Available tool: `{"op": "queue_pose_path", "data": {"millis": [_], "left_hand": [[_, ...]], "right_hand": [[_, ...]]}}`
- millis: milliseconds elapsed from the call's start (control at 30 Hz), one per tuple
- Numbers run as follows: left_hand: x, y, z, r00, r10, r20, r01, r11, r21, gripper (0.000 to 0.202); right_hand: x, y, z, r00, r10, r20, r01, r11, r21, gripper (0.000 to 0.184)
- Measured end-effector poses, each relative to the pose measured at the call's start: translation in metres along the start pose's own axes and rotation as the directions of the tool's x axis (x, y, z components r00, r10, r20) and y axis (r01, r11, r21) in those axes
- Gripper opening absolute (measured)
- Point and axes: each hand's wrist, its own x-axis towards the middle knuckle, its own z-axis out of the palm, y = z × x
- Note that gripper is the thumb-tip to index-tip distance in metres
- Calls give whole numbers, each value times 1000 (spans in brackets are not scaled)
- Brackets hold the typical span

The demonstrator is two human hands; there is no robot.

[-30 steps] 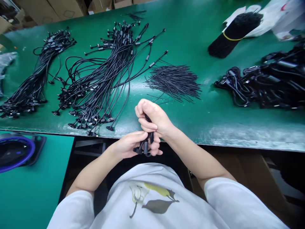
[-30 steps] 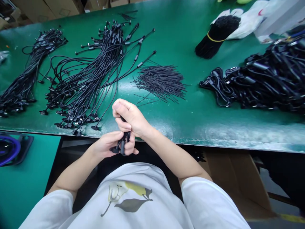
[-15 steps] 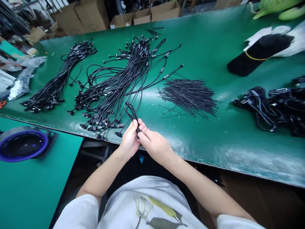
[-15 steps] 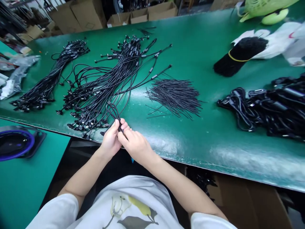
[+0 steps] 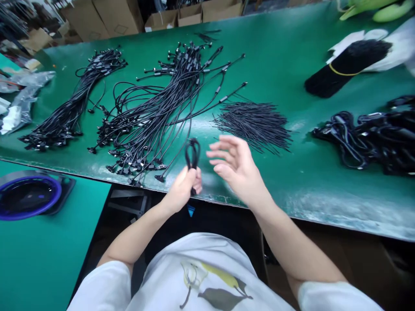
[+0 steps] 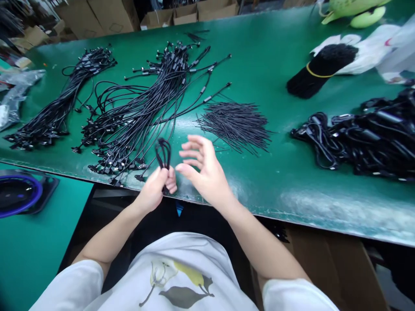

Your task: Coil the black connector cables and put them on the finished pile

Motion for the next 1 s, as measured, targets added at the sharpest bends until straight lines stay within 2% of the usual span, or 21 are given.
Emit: {"op": "queue_pose_path", "data": {"millis": [33, 100, 133, 167, 233, 300, 367, 467, 533, 633, 700, 800, 833, 900, 933, 967, 1000], "left_hand": [[-3, -3, 2, 990, -70, 119, 65, 997, 42, 43], [-10, -7, 6, 918, -211, 337, 195, 978, 79, 47], [-13, -8, 9, 878, -257, 405, 252, 965, 67, 49], [-16, -9, 11, 856, -283, 433, 297, 954, 35, 51], [-18, -8, 14, 868, -302, 395, 344, 938, -39, 51], [-16, -6, 14, 897, -306, 319, 346, 935, -77, 48], [-12, -5, 12, 894, -340, 292, 367, 929, -44, 47], [-5, -4, 7, 856, -403, 323, 398, 913, 86, 51], [-2, -4, 7, 868, -389, 310, 363, 921, 139, 49], [-1, -5, 14, 890, -366, 271, 361, 930, 71, 40], [-2, -6, 18, 862, -408, 300, 434, 901, -20, 37], [-3, -8, 20, 788, -489, 373, 557, 825, -95, 36], [-4, -8, 19, 776, -505, 378, 576, 812, -98, 35], [-4, -8, 15, 794, -506, 337, 557, 828, -70, 35], [-3, -7, 13, 816, -494, 299, 527, 849, -35, 35], [-2, -6, 10, 840, -476, 260, 490, 872, 15, 35], [-1, -4, 7, 861, -454, 230, 448, 890, 79, 36]], "right_hand": [[4, -6, 0, 999, 10, 43, -15, 994, 109, 60], [9, -15, 4, 974, 86, 209, -148, 941, 305, 53], [11, -18, 7, 956, 122, 265, -221, 897, 383, 45], [12, -19, 10, 946, 152, 286, -273, 850, 450, 40], [14, -21, 15, 950, 192, 246, -300, 782, 547, 40], [14, -21, 17, 955, 232, 186, -297, 761, 576, 43], [14, -20, 15, 951, 262, 163, -308, 767, 564, 44], [10, -19, 11, 940, 284, 189, -341, 792, 506, 41], [7, -17, 7, 942, 293, 161, -334, 811, 480, 41], [8, -12, 3, 957, 278, 79, -280, 829, 484, 40], [10, -8, 1, 958, 274, 79, -277, 823, 495, 39], [16, -2, -4, 948, 301, 105, -313, 810, 496, 40], [17, -2, -7, 950, 298, 93, -306, 833, 460, 40], [17, -3, -16, 979, 198, 44, -202, 947, 251, 36], [16, -5, -22, 995, 84, 49, -87, 994, 63, 33], [13, -7, -28, 991, -56, 120, 74, 986, -152, 28], [10, -9, -33, 950, -183, 255, 266, 900, -346, 23]]}}
